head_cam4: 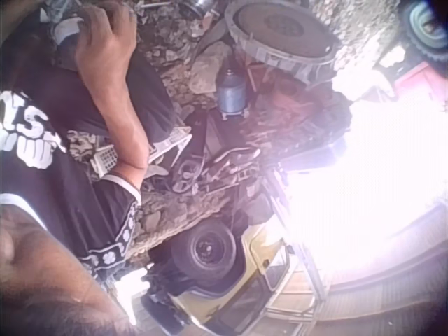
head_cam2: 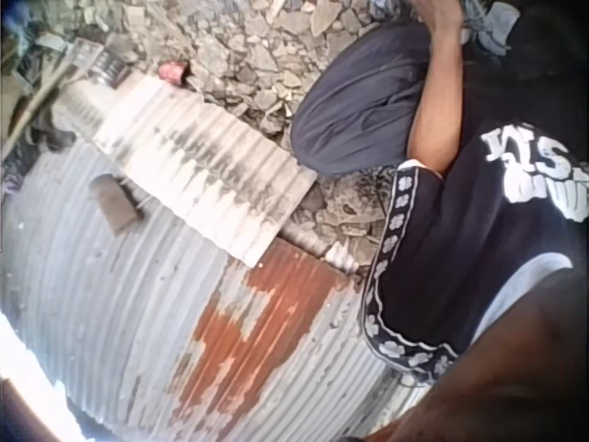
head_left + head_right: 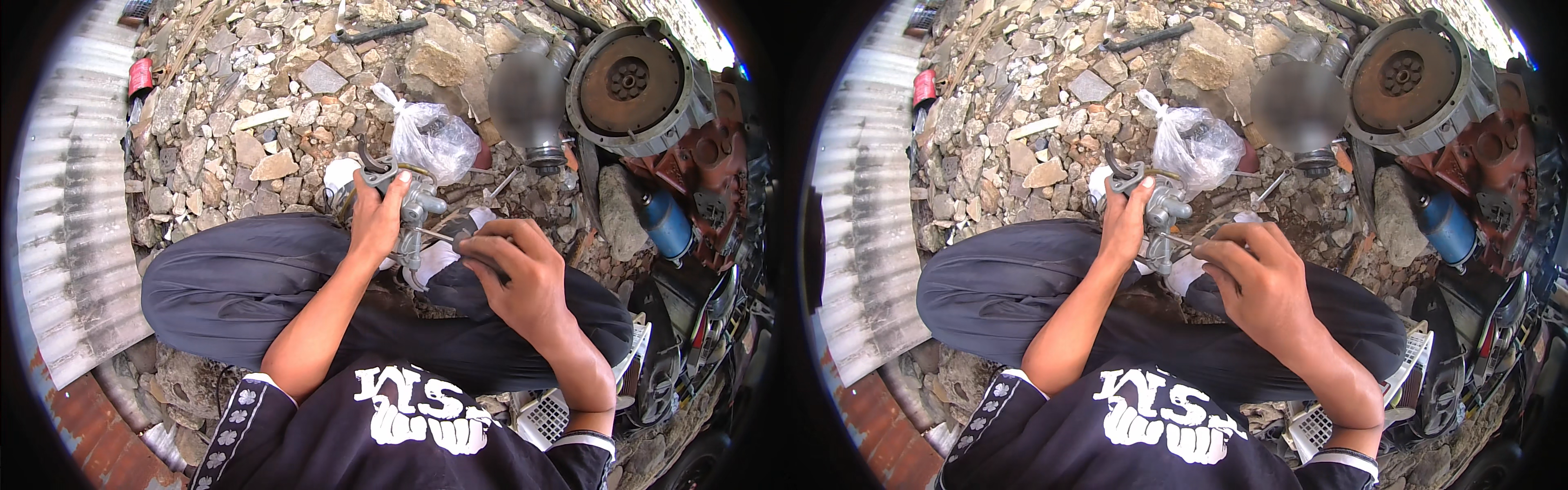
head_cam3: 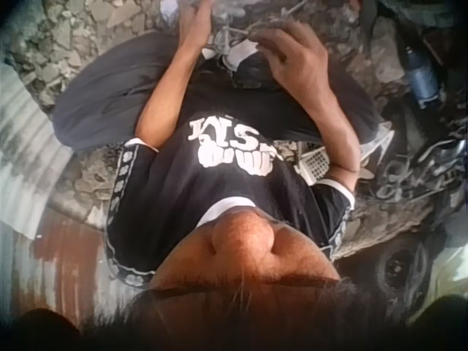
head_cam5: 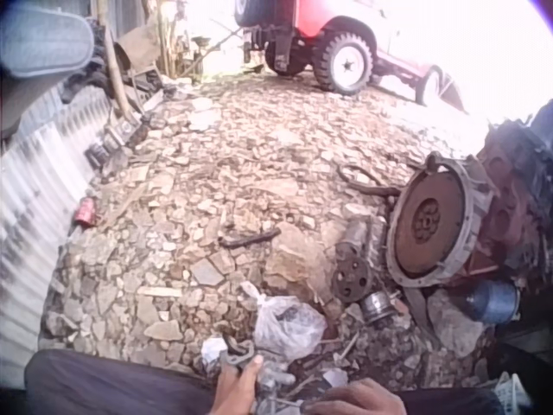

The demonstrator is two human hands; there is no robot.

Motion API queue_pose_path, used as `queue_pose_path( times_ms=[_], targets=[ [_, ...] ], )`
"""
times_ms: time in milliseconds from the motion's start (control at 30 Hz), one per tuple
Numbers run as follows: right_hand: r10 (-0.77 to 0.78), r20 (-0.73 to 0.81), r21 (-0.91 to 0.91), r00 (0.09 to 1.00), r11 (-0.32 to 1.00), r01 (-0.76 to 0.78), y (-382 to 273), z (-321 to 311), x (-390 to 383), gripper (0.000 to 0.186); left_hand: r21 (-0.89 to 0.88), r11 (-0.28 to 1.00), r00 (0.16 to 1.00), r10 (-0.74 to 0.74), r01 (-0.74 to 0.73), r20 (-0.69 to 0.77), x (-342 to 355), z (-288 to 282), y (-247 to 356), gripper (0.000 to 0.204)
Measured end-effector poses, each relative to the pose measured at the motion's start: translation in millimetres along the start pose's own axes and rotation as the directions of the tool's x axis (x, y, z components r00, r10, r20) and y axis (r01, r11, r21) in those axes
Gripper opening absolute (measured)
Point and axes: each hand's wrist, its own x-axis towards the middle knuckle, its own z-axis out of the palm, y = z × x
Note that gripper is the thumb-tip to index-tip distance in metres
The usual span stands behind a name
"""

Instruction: The person sits on a rocky ground and disassembles a mechanical component, likely a carburetor, using a screwdriver. They remove internal parts, clean the surfaces with a cloth, and use a hammer to tap a metal piece. The person then reassembles the component and continues to clean and adjust it.

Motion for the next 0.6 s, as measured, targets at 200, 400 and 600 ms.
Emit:
queue_pose_path(
  times_ms=[200,400,600],
  targets=[
    [0.26,0.176,-0.069,0.949,0.965,-0.251,2.4,-0.8,-10.0,0.028,-0.037,0.999,0.999,-0.018,0.019,0.03,0.9,-2.0,4.9,0.099],
    [0.029,0.021,0.007,0.999,1.0,-0.029,3.1,-2.7,-0.5,0.029,-0.052,0.999,0.999,-0.014,0.015,0.031,-3.5,-1.4,14.3,0.076],
    [0.156,0.123,0.029,0.98,0.987,-0.161,3.7,2.1,-11.4,0.027,-0.006,1.0,1.0,-0.018,0.018,0.008,-7.1,-1.7,19.3,0.08]
  ],
)
